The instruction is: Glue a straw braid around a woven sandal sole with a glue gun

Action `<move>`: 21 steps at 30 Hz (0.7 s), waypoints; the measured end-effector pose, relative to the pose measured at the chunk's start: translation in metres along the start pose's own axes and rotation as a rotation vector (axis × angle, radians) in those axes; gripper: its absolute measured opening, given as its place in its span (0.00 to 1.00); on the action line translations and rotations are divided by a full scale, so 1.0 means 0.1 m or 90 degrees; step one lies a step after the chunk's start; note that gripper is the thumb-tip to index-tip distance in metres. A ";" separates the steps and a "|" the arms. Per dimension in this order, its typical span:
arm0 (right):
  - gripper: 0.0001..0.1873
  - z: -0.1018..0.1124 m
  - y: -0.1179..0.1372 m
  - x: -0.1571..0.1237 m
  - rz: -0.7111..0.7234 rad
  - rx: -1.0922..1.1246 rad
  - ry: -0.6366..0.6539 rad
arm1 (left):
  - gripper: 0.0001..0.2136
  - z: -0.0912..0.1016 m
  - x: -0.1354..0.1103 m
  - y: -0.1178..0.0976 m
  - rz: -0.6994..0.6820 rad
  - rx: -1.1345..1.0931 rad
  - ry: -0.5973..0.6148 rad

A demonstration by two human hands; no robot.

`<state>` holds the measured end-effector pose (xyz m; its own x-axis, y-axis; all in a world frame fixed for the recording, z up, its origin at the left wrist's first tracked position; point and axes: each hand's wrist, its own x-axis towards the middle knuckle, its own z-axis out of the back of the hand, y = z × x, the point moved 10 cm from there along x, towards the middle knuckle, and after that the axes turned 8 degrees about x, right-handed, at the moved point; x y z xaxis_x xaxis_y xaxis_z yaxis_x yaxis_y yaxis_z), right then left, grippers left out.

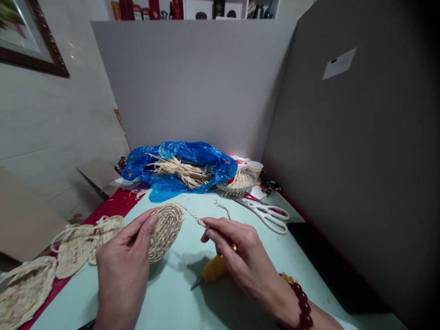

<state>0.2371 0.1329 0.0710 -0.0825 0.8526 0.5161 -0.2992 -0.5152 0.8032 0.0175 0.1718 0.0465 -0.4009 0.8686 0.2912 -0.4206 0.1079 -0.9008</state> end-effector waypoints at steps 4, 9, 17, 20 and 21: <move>0.15 -0.23 0.04 -0.09 0.061 -0.006 0.040 | 0.16 -0.04 -0.01 0.10 0.018 -0.056 0.006; 0.12 -0.41 -0.04 -0.13 0.033 -0.028 0.081 | 0.19 -0.30 -0.08 0.18 0.054 -0.189 0.106; 0.14 -0.42 -0.22 -0.13 -0.142 0.105 0.118 | 0.21 -0.55 -0.25 0.09 0.172 -0.367 0.245; 0.15 -0.44 -0.26 -0.14 -0.200 0.236 0.146 | 0.24 -0.57 -0.27 0.05 0.195 -0.404 0.282; 0.14 -0.46 -0.26 -0.15 -0.215 0.278 0.157 | 0.25 -0.57 -0.27 0.05 0.190 -0.397 0.288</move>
<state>0.2029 0.1376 0.0286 -0.2839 0.9438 0.1691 0.0663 -0.1566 0.9854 0.0722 0.1762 0.0160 -0.0014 0.9997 -0.0261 0.2348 -0.0251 -0.9717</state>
